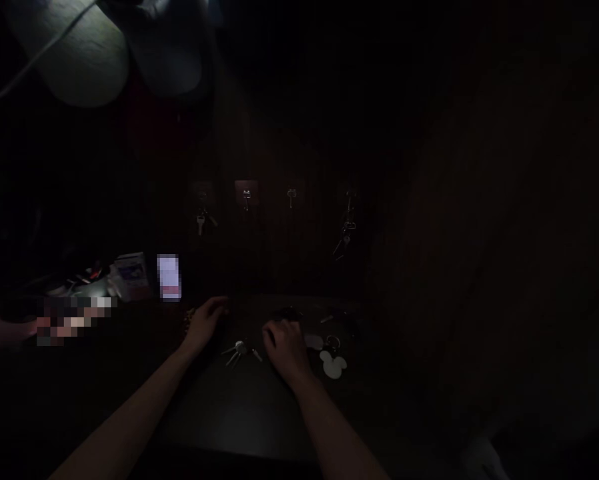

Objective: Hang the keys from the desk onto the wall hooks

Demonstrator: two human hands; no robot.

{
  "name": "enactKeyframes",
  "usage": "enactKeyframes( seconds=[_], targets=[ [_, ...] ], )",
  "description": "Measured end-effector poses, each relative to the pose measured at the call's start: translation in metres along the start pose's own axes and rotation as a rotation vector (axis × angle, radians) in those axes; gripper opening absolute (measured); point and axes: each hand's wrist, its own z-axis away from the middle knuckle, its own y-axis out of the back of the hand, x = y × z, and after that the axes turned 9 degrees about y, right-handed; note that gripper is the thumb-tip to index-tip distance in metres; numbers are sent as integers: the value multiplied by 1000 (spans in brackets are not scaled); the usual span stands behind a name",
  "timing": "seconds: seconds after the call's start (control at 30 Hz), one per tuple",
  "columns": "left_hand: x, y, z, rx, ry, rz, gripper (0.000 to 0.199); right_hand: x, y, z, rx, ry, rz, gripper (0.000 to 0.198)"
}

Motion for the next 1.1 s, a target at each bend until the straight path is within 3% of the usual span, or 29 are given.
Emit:
enactKeyframes(
  seconds=[0.13, 0.47, 0.7, 1.1],
  targets=[
    [-4, -4, 12, -38, -5, -40, 25, 0, 0, 0, 5, 4, 12, 14],
    [-13, -15, 36, -216, -249, -350, 30, 0, 0, 0, 6, 13, -3, 16],
    [-10, -14, 40, -332, -299, -509, 28, 1, -1, 1, 17, 19, 13, 16],
    [-6, -8, 39, -413, -286, -455, 18, 0, 0, 0, 6, 13, 8, 15]
  ],
)
